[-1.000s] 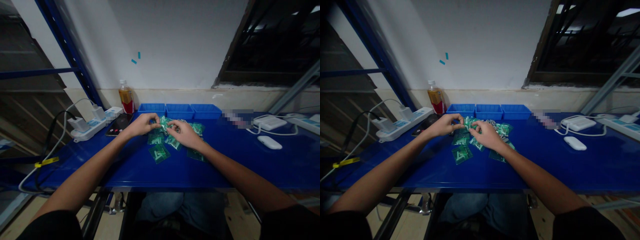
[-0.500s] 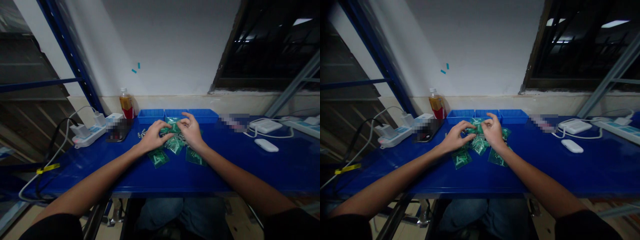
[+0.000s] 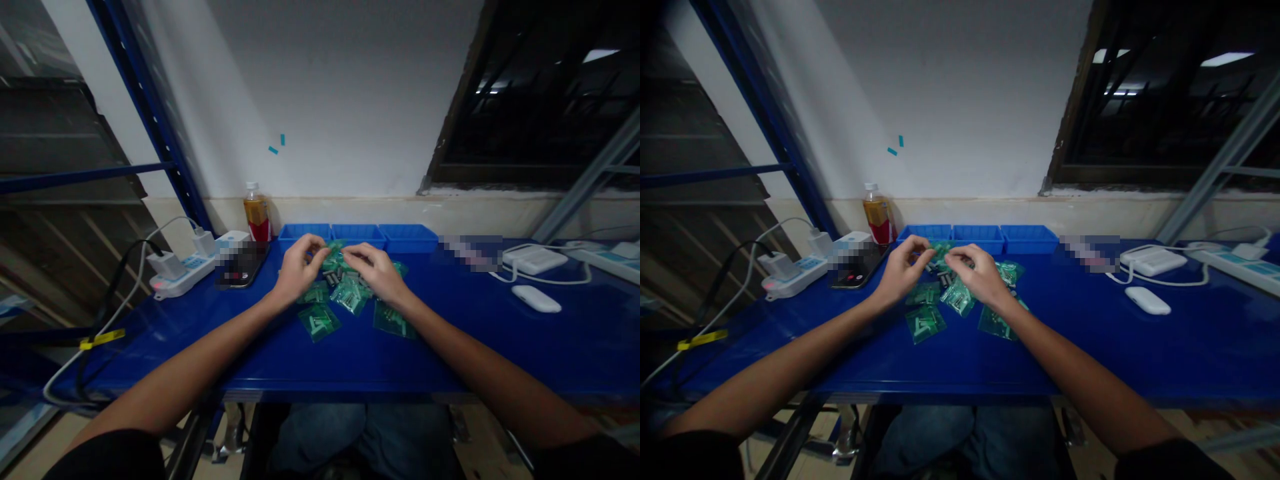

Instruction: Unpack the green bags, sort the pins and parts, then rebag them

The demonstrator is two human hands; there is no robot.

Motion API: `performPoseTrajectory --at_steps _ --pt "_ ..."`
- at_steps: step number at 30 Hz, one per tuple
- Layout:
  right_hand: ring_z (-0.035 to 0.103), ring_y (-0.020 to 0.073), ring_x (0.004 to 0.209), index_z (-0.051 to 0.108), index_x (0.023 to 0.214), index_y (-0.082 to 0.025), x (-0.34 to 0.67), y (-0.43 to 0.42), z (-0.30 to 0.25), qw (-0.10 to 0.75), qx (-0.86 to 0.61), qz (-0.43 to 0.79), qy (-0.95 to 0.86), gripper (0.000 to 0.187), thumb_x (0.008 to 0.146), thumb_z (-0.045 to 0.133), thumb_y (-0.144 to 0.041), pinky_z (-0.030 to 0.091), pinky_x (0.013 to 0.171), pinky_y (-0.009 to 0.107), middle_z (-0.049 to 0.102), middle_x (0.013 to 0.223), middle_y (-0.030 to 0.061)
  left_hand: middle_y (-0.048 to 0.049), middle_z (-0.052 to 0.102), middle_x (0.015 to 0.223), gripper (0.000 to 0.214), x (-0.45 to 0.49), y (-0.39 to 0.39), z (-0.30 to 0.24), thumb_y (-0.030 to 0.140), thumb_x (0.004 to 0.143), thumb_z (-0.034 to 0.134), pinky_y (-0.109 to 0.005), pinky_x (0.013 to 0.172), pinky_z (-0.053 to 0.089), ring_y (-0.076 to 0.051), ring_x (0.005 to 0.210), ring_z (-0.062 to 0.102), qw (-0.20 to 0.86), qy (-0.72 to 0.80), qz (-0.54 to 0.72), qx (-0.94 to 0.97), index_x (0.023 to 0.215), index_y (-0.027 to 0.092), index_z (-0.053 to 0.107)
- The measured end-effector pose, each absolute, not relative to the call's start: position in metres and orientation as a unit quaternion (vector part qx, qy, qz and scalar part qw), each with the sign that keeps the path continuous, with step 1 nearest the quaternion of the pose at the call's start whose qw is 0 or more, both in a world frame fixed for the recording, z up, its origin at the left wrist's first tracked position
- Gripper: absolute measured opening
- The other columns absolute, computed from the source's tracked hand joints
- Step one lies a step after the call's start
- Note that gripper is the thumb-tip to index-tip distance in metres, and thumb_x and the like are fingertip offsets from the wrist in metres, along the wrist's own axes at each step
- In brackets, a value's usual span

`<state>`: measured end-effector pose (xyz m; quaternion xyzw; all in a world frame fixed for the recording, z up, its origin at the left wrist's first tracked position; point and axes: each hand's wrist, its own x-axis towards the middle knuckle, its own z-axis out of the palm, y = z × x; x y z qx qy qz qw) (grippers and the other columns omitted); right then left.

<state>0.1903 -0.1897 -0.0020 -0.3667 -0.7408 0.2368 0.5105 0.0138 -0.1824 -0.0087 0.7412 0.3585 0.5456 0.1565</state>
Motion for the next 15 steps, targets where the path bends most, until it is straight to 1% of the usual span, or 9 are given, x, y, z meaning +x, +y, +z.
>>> performPoseTrajectory --at_steps 2,3,5,7,9,11,13,14,15 --pt "0.054 0.0154 0.065 0.061 0.069 -0.017 0.191 -0.185 -0.002 0.502 -0.387 0.370 -0.679 0.037 0.081 0.050 -0.050 0.042 0.063 0.030 0.058 0.067 0.0021 -0.0047 0.057 0.086 0.010 0.014 -0.187 -0.011 0.026 0.088 0.054 -0.030 0.075 0.041 -0.016 0.083 0.051 0.003 0.322 0.470 0.821 0.086 0.017 0.059" --pt "0.052 0.0139 0.059 0.058 0.065 -0.017 0.191 -0.183 -0.003 0.500 -0.397 0.407 -0.653 0.039 0.080 0.051 -0.053 0.040 0.058 0.028 0.056 0.061 0.0006 -0.0058 0.058 0.089 0.012 0.015 -0.190 -0.012 0.026 0.089 0.052 -0.031 0.077 0.041 -0.017 0.085 0.051 -0.049 0.307 0.434 0.845 0.088 0.018 0.061" --pt "0.047 0.0120 0.051 0.056 0.065 -0.017 0.190 -0.181 -0.005 0.507 -0.417 0.425 -0.624 0.034 0.075 0.058 -0.050 0.037 0.050 0.026 0.052 0.056 -0.0016 -0.0068 0.060 0.092 0.017 0.017 -0.193 -0.014 0.029 0.090 0.050 -0.032 0.075 0.039 -0.018 0.084 0.050 -0.107 0.296 0.387 0.867 0.092 0.019 0.064" --pt "0.046 0.0120 0.049 0.057 0.071 -0.017 0.189 -0.181 -0.008 0.519 -0.432 0.407 -0.615 0.025 0.073 0.061 -0.042 0.035 0.048 0.025 0.053 0.057 -0.0017 -0.0067 0.061 0.093 0.021 0.019 -0.194 -0.014 0.034 0.090 0.050 -0.033 0.075 0.038 -0.019 0.084 0.049 -0.109 0.309 0.363 0.872 0.093 0.020 0.066" --pt "0.049 0.0135 0.053 0.059 0.080 -0.017 0.189 -0.184 -0.009 0.541 -0.427 0.332 -0.644 0.018 0.075 0.059 -0.035 0.039 0.051 0.027 0.056 0.064 0.0004 -0.0059 0.063 0.090 0.028 0.020 -0.192 -0.013 0.041 0.090 0.049 -0.034 0.078 0.038 -0.020 0.085 0.051 -0.044 0.338 0.362 0.868 0.091 0.020 0.067" --pt "0.054 0.0163 0.065 0.062 0.087 -0.017 0.190 -0.187 -0.009 0.542 -0.389 0.197 -0.718 0.014 0.078 0.055 -0.025 0.044 0.061 0.031 0.059 0.075 0.0036 -0.0053 0.065 0.084 0.041 0.019 -0.188 -0.012 0.046 0.092 0.039 -0.033 0.079 0.039 -0.020 0.083 0.054 0.096 0.385 0.393 0.829 0.088 0.018 0.068" --pt "0.056 0.0192 0.080 0.064 0.091 -0.018 0.191 -0.190 -0.009 0.518 -0.330 0.061 -0.787 0.020 0.078 0.050 -0.013 0.045 0.074 0.034 0.060 0.085 0.0061 -0.0057 0.065 0.077 0.053 0.018 -0.183 -0.012 0.050 0.093 0.028 -0.031 0.072 0.041 -0.019 0.077 0.057 0.257 0.422 0.439 0.750 0.081 0.015 0.067" --pt "0.056 0.0202 0.086 0.065 0.092 -0.019 0.191 -0.191 -0.010 0.504 -0.307 0.019 -0.807 0.024 0.078 0.049 -0.009 0.045 0.078 0.036 0.060 0.089 0.0068 -0.0058 0.064 0.074 0.054 0.017 -0.180 -0.013 0.051 0.092 0.029 -0.029 0.067 0.042 -0.018 0.072 0.057 0.321 0.428 0.456 0.711 0.079 0.014 0.065" --pt "0.055 0.0210 0.090 0.066 0.092 -0.020 0.191 -0.191 -0.010 0.494 -0.294 -0.010 -0.818 0.028 0.077 0.048 -0.006 0.045 0.081 0.037 0.059 0.091 0.0073 -0.0056 0.063 0.071 0.051 0.017 -0.178 -0.014 0.052 0.090 0.033 -0.027 0.061 0.041 -0.016 0.067 0.057 0.366 0.428 0.467 0.682 0.077 0.013 0.064"
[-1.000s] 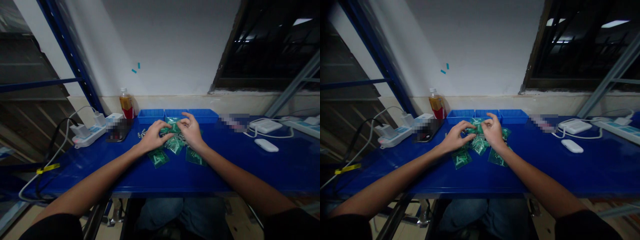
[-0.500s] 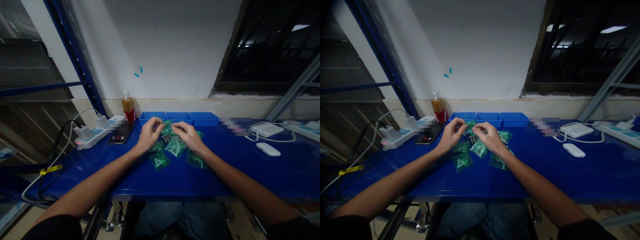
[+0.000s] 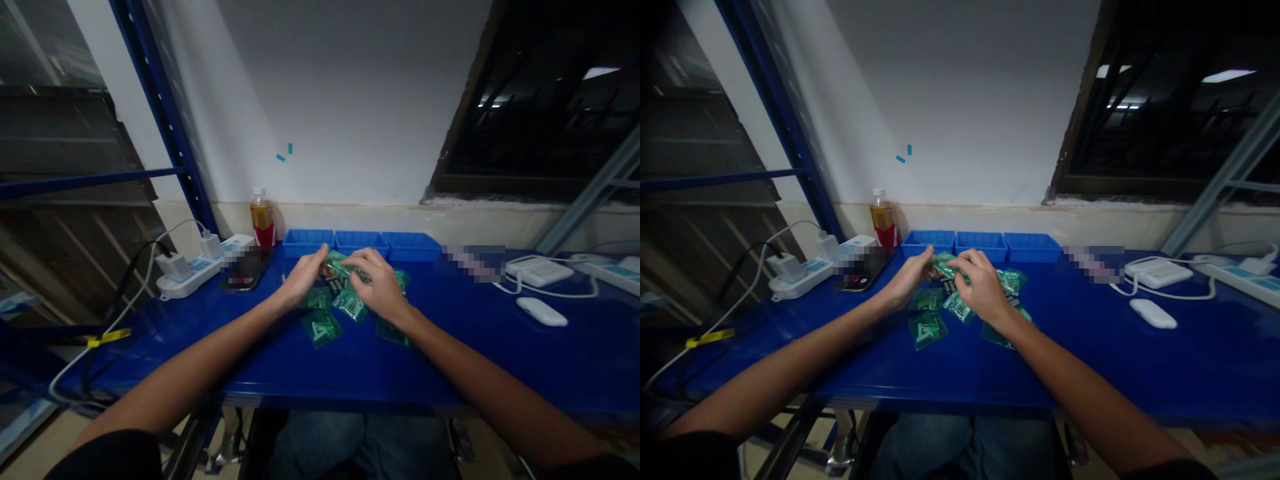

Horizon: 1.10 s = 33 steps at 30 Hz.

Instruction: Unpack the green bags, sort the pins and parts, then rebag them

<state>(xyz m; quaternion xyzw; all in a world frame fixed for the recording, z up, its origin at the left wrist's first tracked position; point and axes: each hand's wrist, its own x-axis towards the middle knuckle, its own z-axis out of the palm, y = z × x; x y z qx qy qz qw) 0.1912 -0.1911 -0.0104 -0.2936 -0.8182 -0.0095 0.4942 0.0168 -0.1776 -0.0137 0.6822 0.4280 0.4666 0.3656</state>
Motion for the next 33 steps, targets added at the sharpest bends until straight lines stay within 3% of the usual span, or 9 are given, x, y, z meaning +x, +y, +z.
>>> performPoseTrajectory --at_steps 3,7,11,15,21,27,33 --pt "0.051 0.0227 0.098 0.068 0.089 -0.022 0.190 -0.190 -0.014 0.478 -0.294 -0.065 -0.825 0.028 0.077 0.048 -0.006 0.044 0.085 0.040 0.056 0.100 0.0085 -0.0027 0.059 0.066 0.035 0.015 -0.171 -0.017 0.047 0.081 0.052 -0.023 0.052 0.038 -0.013 0.056 0.054 0.403 0.420 0.472 0.662 0.078 0.014 0.062" --pt "0.048 0.0241 0.103 0.068 0.090 -0.021 0.191 -0.184 -0.017 0.491 -0.325 -0.080 -0.804 0.021 0.080 0.051 -0.013 0.045 0.085 0.042 0.051 0.105 0.0104 0.0004 0.056 0.064 0.029 0.002 -0.155 -0.011 0.040 0.078 0.058 -0.023 0.053 0.040 -0.013 0.057 0.054 0.346 0.439 0.499 0.662 0.091 0.015 0.059" --pt "0.050 0.0241 0.099 0.068 0.088 -0.020 0.198 -0.178 -0.016 0.500 -0.366 -0.075 -0.781 0.016 0.081 0.054 -0.019 0.046 0.085 0.043 0.051 0.100 0.0099 0.0004 0.059 0.072 0.027 -0.025 -0.126 0.011 0.035 0.076 0.061 -0.023 0.062 0.042 -0.014 0.067 0.056 0.137 0.486 0.545 0.669 0.097 0.018 0.059" --pt "0.051 0.0240 0.095 0.067 0.086 -0.020 0.207 -0.173 -0.013 0.499 -0.388 -0.076 -0.771 0.014 0.082 0.055 -0.021 0.044 0.086 0.044 0.052 0.096 0.0092 -0.0027 0.063 0.080 0.022 -0.045 -0.100 0.032 0.026 0.078 0.057 -0.025 0.068 0.044 -0.016 0.073 0.059 0.030 0.506 0.547 0.666 0.097 0.017 0.059" --pt "0.052 0.0231 0.091 0.067 0.086 -0.021 0.219 -0.164 -0.014 0.491 -0.395 -0.069 -0.773 0.013 0.082 0.055 -0.020 0.044 0.082 0.043 0.054 0.092 0.0082 -0.0056 0.065 0.099 0.019 -0.047 -0.090 0.030 0.021 0.084 0.048 -0.030 0.081 0.042 -0.021 0.094 0.058 -0.163 0.529 0.376 0.744 0.099 0.022 0.060" --pt "0.052 0.0221 0.088 0.066 0.084 -0.019 0.224 -0.159 -0.019 0.471 -0.405 -0.061 -0.781 0.011 0.083 0.055 -0.021 0.044 0.080 0.040 0.055 0.088 0.0080 -0.0086 0.066 0.096 0.019 -0.040 -0.086 0.011 0.022 0.085 0.049 -0.044 0.085 0.034 -0.029 0.103 0.049 -0.217 0.552 0.285 0.753 0.097 0.023 0.063" --pt "0.053 0.0215 0.086 0.065 0.084 -0.019 0.220 -0.162 -0.019 0.449 -0.405 -0.041 -0.796 0.012 0.083 0.054 -0.022 0.043 0.079 0.039 0.055 0.086 0.0074 -0.0105 0.062 0.111 0.027 -0.038 -0.097 0.006 0.030 0.085 0.051 -0.044 0.083 0.036 -0.031 0.109 0.045 -0.200 0.537 0.273 0.773 0.109 0.022 0.060"
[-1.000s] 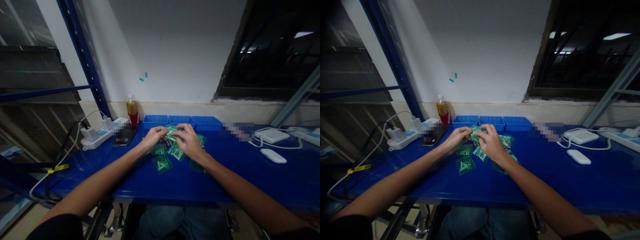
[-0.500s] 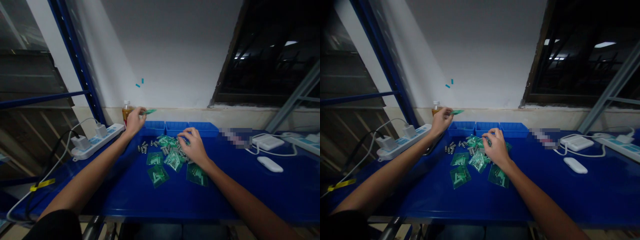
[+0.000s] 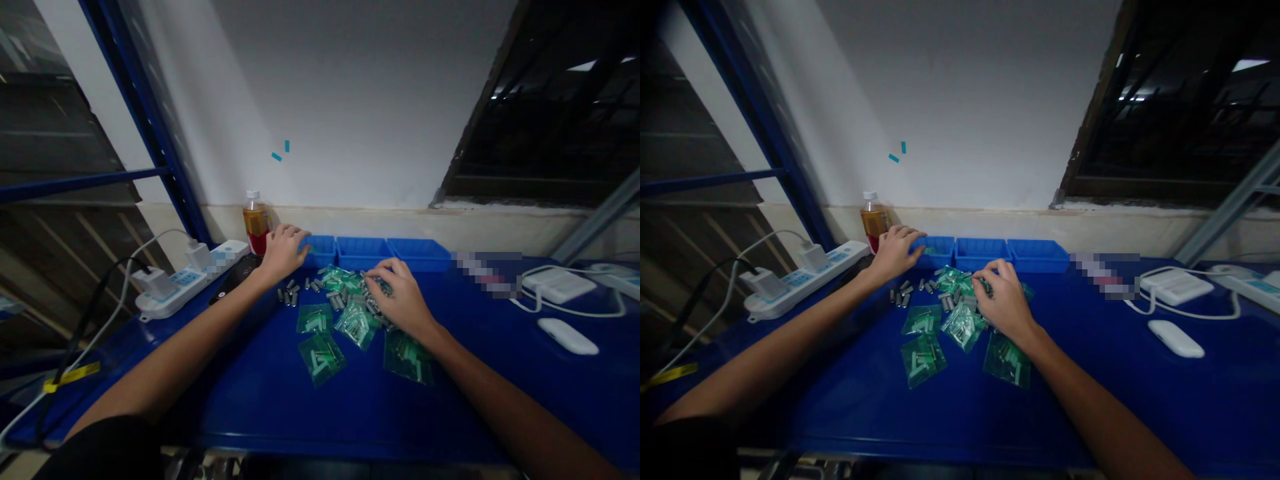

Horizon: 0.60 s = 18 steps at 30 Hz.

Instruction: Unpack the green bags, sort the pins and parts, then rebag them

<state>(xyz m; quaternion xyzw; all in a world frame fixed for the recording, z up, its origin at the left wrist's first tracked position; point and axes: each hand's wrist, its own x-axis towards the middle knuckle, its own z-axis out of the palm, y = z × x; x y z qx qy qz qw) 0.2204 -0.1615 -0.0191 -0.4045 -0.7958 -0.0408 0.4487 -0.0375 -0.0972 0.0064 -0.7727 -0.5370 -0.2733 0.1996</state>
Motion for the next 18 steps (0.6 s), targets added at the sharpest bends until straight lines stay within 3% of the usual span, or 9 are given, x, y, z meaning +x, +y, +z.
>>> performPoseTrajectory --at_steps 6,13,18 --pt "0.052 0.0214 0.086 0.065 0.084 -0.019 0.218 -0.164 -0.019 0.432 -0.394 -0.032 -0.811 0.012 0.084 0.054 -0.023 0.042 0.079 0.039 0.056 0.085 0.0068 -0.0086 0.066 0.088 0.019 -0.046 -0.141 -0.003 0.026 0.086 0.045 -0.033 0.073 0.042 -0.023 0.082 0.059 0.108 -0.555 -0.217 -0.796 0.089 0.019 0.063" --pt "0.052 0.0210 0.084 0.065 0.084 -0.020 0.208 -0.175 -0.017 0.419 -0.370 -0.012 -0.829 0.012 0.083 0.053 -0.022 0.043 0.077 0.038 0.056 0.082 0.0061 -0.0098 0.070 0.078 0.023 -0.060 -0.136 -0.011 0.042 0.074 0.059 -0.032 0.066 0.045 -0.027 0.074 0.064 0.005 -0.665 -0.108 -0.739 0.074 0.021 0.070" --pt "0.051 0.0202 0.084 0.065 0.086 -0.020 0.202 -0.180 -0.018 0.400 -0.360 0.003 -0.843 0.013 0.084 0.052 -0.021 0.043 0.076 0.037 0.057 0.084 0.0057 -0.0056 0.072 0.077 0.016 -0.066 -0.121 -0.013 0.036 0.071 0.061 -0.027 0.062 0.046 -0.022 0.070 0.066 -0.041 -0.675 -0.099 -0.730 0.073 0.025 0.073"
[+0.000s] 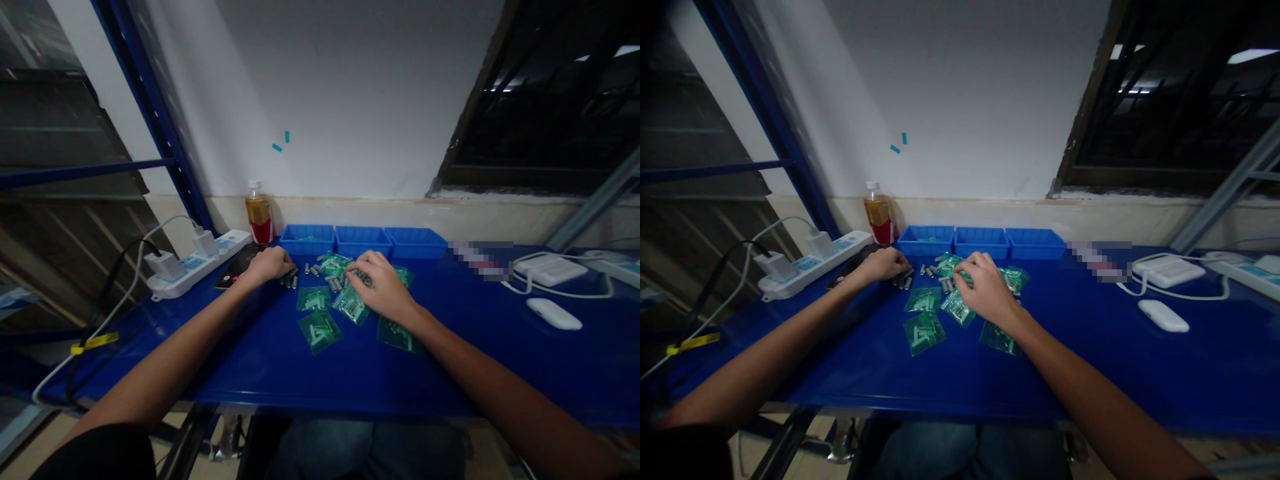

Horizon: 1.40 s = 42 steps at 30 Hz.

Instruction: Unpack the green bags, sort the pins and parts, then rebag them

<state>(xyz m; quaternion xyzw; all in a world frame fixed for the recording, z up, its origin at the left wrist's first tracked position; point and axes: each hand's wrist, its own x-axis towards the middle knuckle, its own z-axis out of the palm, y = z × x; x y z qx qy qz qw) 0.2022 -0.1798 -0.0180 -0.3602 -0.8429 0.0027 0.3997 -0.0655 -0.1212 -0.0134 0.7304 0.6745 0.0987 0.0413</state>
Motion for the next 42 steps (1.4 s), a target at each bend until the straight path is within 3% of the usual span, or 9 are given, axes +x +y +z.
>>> performPoseTrajectory --at_steps 10,16,20,23,28,34,37,39,42 --pt "0.052 0.0211 0.083 0.065 0.085 -0.019 0.201 -0.177 -0.020 0.380 -0.360 -0.003 -0.852 0.015 0.085 0.051 -0.025 0.042 0.076 0.037 0.059 0.081 0.0063 -0.0045 0.070 0.076 0.010 -0.072 -0.139 -0.019 0.024 0.068 0.061 -0.026 0.067 0.045 -0.021 0.073 0.064 0.030 0.647 0.137 0.749 0.073 0.023 0.069" --pt "0.053 0.0208 0.082 0.061 0.097 -0.020 0.198 -0.180 -0.021 0.363 -0.358 0.003 -0.860 0.016 0.086 0.051 -0.026 0.042 0.075 0.036 0.060 0.082 0.0051 -0.0066 0.068 0.089 0.012 -0.052 -0.152 -0.012 0.024 0.080 0.052 -0.029 0.073 0.044 -0.021 0.083 0.063 0.024 0.576 0.212 0.789 0.088 0.021 0.061" --pt "0.054 0.0213 0.085 0.053 0.110 -0.019 0.195 -0.185 -0.020 0.372 -0.339 0.008 -0.864 0.027 0.084 0.054 -0.026 0.042 0.078 0.036 0.059 0.088 0.0057 -0.0058 0.065 0.087 0.018 -0.025 -0.170 -0.007 0.026 0.087 0.047 -0.027 0.071 0.044 -0.017 0.080 0.062 0.119 0.427 0.317 0.839 0.103 0.018 0.047" --pt "0.053 0.0211 0.086 0.053 0.104 -0.019 0.193 -0.189 -0.018 0.361 -0.306 0.003 -0.881 0.019 0.085 0.053 -0.022 0.042 0.078 0.035 0.059 0.090 0.0060 -0.0049 0.065 0.082 0.020 -0.007 -0.185 -0.008 0.026 0.089 0.044 -0.027 0.066 0.043 -0.016 0.074 0.061 0.205 0.347 0.349 0.846 0.106 0.018 0.036" --pt "0.052 0.0201 0.084 0.056 0.091 -0.019 0.192 -0.193 -0.016 0.335 -0.287 -0.018 -0.897 0.008 0.086 0.051 -0.023 0.040 0.077 0.034 0.059 0.087 0.0060 -0.0020 0.064 0.077 0.015 -0.001 -0.194 -0.011 0.027 0.091 0.042 -0.025 0.064 0.042 -0.014 0.070 0.060 0.244 0.325 0.352 0.844 0.102 0.018 0.037" --pt "0.049 0.0173 0.075 0.053 0.074 -0.019 0.193 -0.189 -0.017 0.350 -0.326 -0.006 -0.878 0.021 0.091 0.042 -0.026 0.038 0.071 0.031 0.053 0.075 0.0035 -0.0067 0.063 0.102 0.022 -0.003 -0.192 -0.012 0.026 0.087 0.051 -0.025 0.070 0.046 -0.017 0.087 0.060 0.161 0.312 0.343 0.871 0.108 0.017 0.052" --pt "0.049 0.0166 0.072 0.049 0.068 -0.019 0.191 -0.189 -0.018 0.349 -0.320 -0.002 -0.881 0.026 0.092 0.039 -0.025 0.037 0.069 0.031 0.051 0.071 0.0028 -0.0068 0.063 0.098 0.016 -0.002 -0.193 -0.013 0.025 0.088 0.050 -0.029 0.076 0.046 -0.017 0.087 0.059 0.081 0.303 0.340 0.886 0.101 0.016 0.055" --pt "0.049 0.0168 0.073 0.050 0.070 -0.019 0.190 -0.190 -0.018 0.362 -0.323 0.004 -0.874 0.025 0.092 0.039 -0.026 0.038 0.070 0.031 0.052 0.071 0.0030 -0.0066 0.063 0.093 0.017 -0.002 -0.193 -0.013 0.026 0.091 0.046 -0.031 0.078 0.045 -0.017 0.085 0.058 0.036 0.310 0.337 0.888 0.098 0.015 0.056" --pt "0.052 0.0184 0.077 0.053 0.090 -0.018 0.189 -0.192 -0.018 0.391 -0.327 0.014 -0.860 0.012 0.087 0.050 -0.030 0.041 0.072 0.032 0.056 0.080 0.0045 -0.0058 0.062 0.086 0.021 -0.004 -0.192 -0.011 0.029 0.094 0.041 -0.030 0.075 0.044 -0.017 0.081 0.057 0.011 0.337 0.341 0.878 0.094 0.015 0.057"
